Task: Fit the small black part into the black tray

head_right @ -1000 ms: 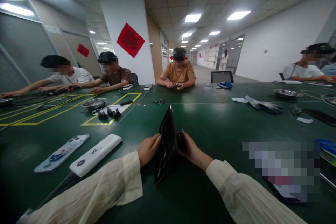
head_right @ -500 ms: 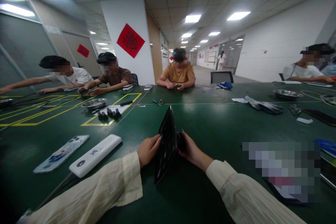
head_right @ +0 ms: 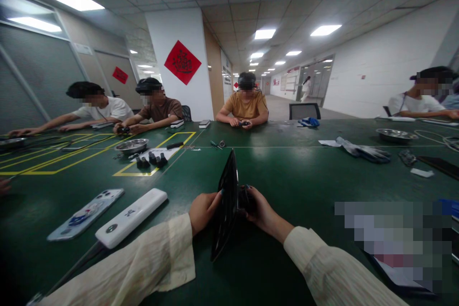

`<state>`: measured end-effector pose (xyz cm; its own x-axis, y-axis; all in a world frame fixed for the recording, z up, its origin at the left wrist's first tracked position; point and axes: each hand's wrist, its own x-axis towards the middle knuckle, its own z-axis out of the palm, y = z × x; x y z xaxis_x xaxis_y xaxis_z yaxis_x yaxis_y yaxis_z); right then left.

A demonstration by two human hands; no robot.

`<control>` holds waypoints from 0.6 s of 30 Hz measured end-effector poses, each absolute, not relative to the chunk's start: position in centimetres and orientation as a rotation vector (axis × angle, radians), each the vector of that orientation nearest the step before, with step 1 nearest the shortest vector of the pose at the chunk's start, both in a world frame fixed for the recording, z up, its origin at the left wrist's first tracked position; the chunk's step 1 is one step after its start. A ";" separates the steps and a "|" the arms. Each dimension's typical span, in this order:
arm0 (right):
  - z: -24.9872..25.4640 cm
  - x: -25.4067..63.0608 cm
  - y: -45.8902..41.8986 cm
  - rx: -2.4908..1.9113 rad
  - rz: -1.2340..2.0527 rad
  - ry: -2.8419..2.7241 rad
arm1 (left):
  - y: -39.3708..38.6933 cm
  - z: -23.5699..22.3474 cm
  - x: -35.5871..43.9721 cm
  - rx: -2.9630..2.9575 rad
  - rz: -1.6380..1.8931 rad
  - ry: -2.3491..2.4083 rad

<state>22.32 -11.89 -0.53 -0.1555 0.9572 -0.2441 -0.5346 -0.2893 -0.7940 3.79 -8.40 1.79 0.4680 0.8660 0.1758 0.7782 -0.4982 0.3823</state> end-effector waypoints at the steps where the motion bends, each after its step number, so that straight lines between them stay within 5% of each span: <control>1: -0.5 22.3 -12.0 -0.900 1.674 -0.678 | -8.4 1.8 3.8 2.465 0.511 1.425; 18: -0.4 21.5 -12.6 -1.020 1.316 -1.113 | -8.0 1.7 3.5 2.298 0.623 1.290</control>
